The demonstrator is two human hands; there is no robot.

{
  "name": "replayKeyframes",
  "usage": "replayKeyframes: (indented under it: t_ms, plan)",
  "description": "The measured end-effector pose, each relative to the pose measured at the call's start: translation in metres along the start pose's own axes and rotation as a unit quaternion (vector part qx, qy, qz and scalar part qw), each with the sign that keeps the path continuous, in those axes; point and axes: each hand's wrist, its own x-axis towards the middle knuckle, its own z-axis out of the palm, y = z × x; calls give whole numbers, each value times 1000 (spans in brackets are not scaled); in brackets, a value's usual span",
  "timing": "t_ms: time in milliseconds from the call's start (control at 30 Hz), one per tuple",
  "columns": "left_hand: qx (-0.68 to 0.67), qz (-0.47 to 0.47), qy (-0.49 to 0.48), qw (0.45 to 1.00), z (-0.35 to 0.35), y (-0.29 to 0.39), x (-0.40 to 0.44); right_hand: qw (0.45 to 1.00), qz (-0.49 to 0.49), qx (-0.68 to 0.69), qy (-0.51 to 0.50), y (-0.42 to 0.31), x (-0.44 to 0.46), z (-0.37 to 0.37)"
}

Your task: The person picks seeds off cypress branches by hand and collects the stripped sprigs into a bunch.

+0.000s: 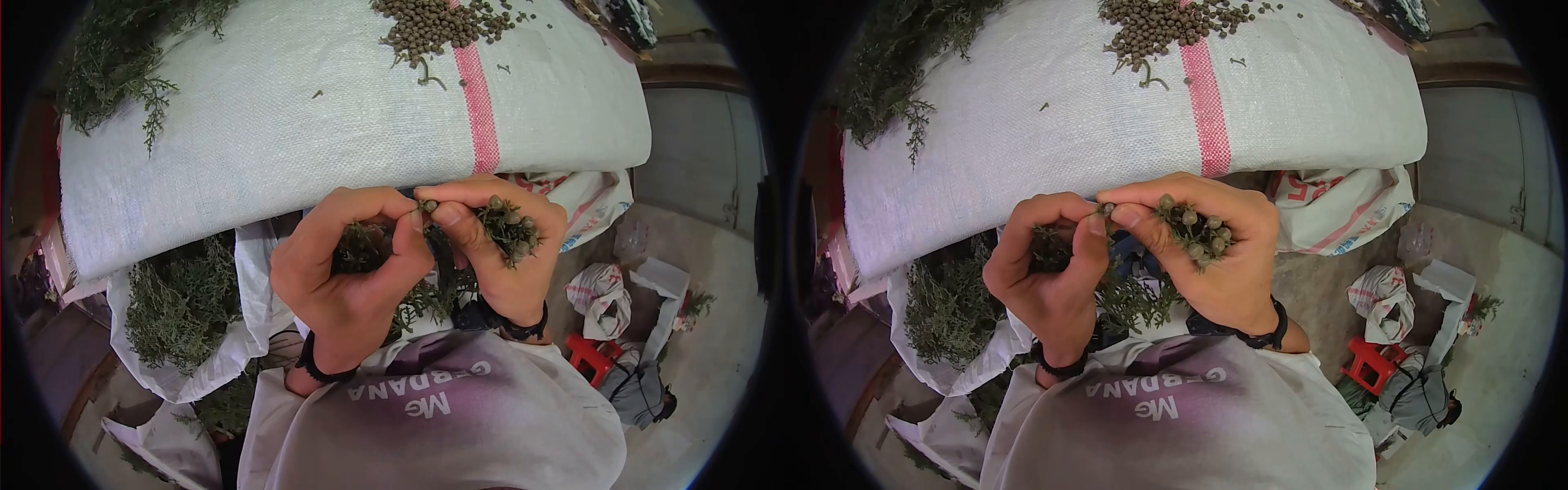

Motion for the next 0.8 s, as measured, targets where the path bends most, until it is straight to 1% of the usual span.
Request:
replayKeyframes:
  t_ms: [67, 167, 333, 433, 467, 567, 600, 700, 800]
  plan:
    - [-2, -18, -7, 1000, 0, 0, 0, 1000, -22, -10, 2, 2, 0, 0]
    - [5, -32, 2, 999, 1, -3, 0, 1000, -8, 0, 4, 4, 1, 1]
    - [20, -2, -3, 1000, 1, -10, 2, 1000, -9, -15, 3, 6, 1, 1]
    - [2, -66, -19, 998, 1, -10, 0, 996, -70, -49, 4, 13, 3, -1]
    - [4, -66, -20, 998, 0, -10, 0, 995, -82, -55, 5, 15, 4, -1]
    - [-9, -114, -39, 993, 1, -9, 1, 991, -111, -74, 12, 17, 4, -2]
    - [-8, -114, -41, 993, 2, -7, 2, 990, -117, -78, 15, 17, 4, -3]
    - [-57, -172, -63, 981, 4, 1, 6, 999, -17, -34, 35, 9, 4, -6]
    - [-55, -160, -65, 984, 6, 0, 11, 998, -21, -40, 51, 9, 3, -5]
